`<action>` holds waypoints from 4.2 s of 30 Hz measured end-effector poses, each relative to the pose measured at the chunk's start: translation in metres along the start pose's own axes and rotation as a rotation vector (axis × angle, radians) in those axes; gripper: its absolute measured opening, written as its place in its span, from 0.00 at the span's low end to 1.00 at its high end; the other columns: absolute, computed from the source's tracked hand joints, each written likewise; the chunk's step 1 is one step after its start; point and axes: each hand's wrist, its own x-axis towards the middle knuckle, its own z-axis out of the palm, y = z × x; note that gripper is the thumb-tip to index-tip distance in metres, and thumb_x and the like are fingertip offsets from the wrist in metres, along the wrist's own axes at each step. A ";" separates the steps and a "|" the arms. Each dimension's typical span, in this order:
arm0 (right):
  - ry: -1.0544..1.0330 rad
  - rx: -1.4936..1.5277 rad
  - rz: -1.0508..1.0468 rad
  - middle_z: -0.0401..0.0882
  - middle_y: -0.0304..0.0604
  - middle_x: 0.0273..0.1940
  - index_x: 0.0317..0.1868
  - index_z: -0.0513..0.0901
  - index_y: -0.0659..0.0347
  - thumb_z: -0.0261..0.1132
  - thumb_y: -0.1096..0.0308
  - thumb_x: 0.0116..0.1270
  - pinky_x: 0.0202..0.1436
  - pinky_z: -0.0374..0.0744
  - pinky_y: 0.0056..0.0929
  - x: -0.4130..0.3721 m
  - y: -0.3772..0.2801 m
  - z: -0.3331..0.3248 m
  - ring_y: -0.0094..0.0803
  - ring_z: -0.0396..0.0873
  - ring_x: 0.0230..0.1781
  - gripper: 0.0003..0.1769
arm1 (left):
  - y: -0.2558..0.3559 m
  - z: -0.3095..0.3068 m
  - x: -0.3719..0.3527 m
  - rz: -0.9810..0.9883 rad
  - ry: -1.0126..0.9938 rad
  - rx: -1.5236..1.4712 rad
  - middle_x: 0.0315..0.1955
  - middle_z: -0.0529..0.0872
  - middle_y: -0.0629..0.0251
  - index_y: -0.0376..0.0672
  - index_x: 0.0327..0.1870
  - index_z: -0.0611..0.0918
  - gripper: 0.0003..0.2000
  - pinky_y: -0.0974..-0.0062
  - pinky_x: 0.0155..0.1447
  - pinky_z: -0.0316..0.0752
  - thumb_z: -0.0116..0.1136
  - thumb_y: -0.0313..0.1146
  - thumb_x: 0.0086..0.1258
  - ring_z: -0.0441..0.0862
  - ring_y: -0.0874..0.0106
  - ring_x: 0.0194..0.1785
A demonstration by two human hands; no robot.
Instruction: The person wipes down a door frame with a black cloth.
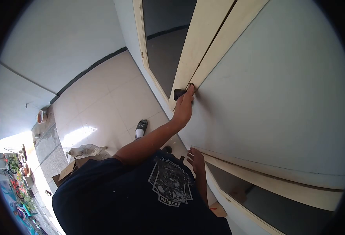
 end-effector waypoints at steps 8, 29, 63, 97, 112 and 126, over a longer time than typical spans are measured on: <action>-0.024 -0.030 -0.027 0.80 0.45 0.60 0.67 0.76 0.59 0.60 0.54 0.78 0.59 0.78 0.41 0.003 -0.027 0.007 0.38 0.79 0.58 0.25 | -0.040 -0.015 0.028 -0.207 -0.014 -0.007 0.32 0.80 0.64 0.32 0.42 0.81 0.31 0.70 0.49 0.69 0.40 0.59 0.80 0.74 0.70 0.39; -0.031 -0.124 0.022 0.79 0.43 0.61 0.67 0.75 0.58 0.57 0.51 0.80 0.64 0.77 0.44 0.008 -0.032 -0.010 0.37 0.78 0.61 0.24 | -0.096 -0.033 0.085 -0.435 -0.226 -0.398 0.16 0.62 0.73 0.49 0.23 0.72 0.15 0.71 0.29 0.52 0.44 0.45 0.69 0.54 0.76 0.19; -0.070 -0.123 0.037 0.80 0.44 0.60 0.67 0.76 0.58 0.57 0.52 0.79 0.62 0.77 0.45 0.022 -0.054 0.007 0.36 0.79 0.59 0.25 | 0.209 -0.035 -0.008 -0.595 -0.573 -0.618 0.72 0.65 0.38 0.18 0.76 0.55 0.43 0.60 0.80 0.58 0.43 0.51 0.72 0.65 0.50 0.75; -0.125 -0.173 -0.044 0.81 0.44 0.59 0.65 0.78 0.57 0.60 0.53 0.76 0.57 0.79 0.43 0.057 -0.022 -0.015 0.37 0.81 0.57 0.24 | 0.264 -0.023 0.007 -0.379 -0.705 -0.556 0.75 0.55 0.27 0.11 0.74 0.49 0.42 0.55 0.80 0.59 0.36 0.51 0.78 0.62 0.43 0.77; -0.128 -0.202 0.014 0.82 0.44 0.57 0.63 0.80 0.57 0.61 0.51 0.75 0.57 0.79 0.41 0.085 -0.044 -0.004 0.36 0.82 0.55 0.24 | 0.267 -0.007 0.007 -0.317 -0.702 -0.358 0.79 0.43 0.29 0.15 0.76 0.41 0.45 0.57 0.84 0.50 0.36 0.55 0.80 0.47 0.45 0.84; -0.149 -0.223 0.030 0.81 0.43 0.57 0.64 0.78 0.56 0.59 0.53 0.78 0.60 0.78 0.44 0.086 -0.043 -0.007 0.37 0.79 0.57 0.22 | 0.422 -0.001 -0.054 0.006 -0.897 -0.264 0.79 0.40 0.29 0.19 0.78 0.38 0.41 0.59 0.85 0.44 0.29 0.51 0.82 0.42 0.48 0.85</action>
